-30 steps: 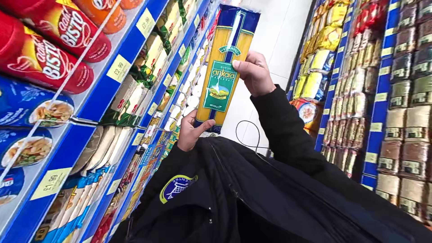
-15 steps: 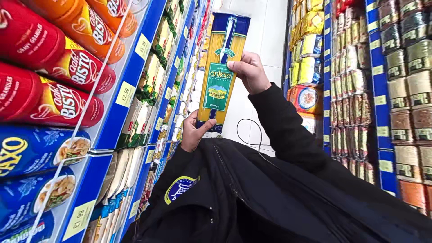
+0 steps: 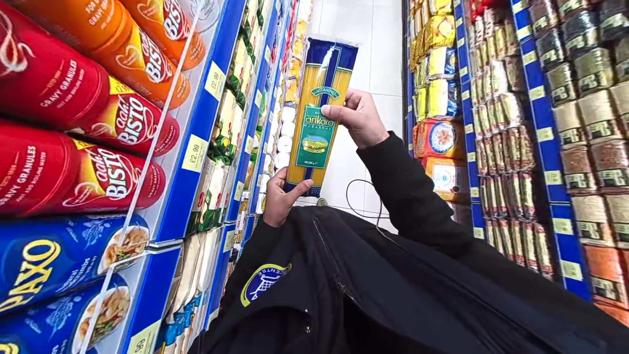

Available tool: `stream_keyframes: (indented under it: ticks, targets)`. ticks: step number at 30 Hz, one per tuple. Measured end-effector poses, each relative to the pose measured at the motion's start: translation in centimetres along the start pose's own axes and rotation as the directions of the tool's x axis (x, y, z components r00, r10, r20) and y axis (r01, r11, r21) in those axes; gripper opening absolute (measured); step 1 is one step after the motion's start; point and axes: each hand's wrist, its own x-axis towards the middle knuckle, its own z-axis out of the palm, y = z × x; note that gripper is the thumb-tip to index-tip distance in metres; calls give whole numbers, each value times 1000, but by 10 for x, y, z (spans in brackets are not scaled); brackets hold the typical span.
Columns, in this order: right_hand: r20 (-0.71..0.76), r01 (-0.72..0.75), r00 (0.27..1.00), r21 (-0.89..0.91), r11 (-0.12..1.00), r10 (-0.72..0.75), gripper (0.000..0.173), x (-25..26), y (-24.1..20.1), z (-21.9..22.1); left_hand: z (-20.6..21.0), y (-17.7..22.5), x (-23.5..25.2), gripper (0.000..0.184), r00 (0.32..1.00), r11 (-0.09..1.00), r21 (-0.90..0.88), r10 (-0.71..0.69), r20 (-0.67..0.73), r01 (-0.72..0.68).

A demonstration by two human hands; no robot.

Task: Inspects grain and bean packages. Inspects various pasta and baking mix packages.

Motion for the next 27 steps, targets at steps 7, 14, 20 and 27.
stream_keyframes:
  ticks: [7,14,20,27]
  targets:
    - [30,18,999,-14,1000,-17,28,-1,2,6,-6,1,-3,47,999,999,27,-44,30,44]
    - [26,6,1000,-31,1000,-5,33,-2,3,8,-8,3,-9,45,994,997,-44,-58,96,62]
    - [10,-31,999,-38,999,32,31,-3,3,10,-9,4,-15,35,977,984,-113,-112,184,134]
    - [57,-75,995,-50,996,77,27,-12,2,10,-7,7,-22,30,976,987,-94,-114,183,133]
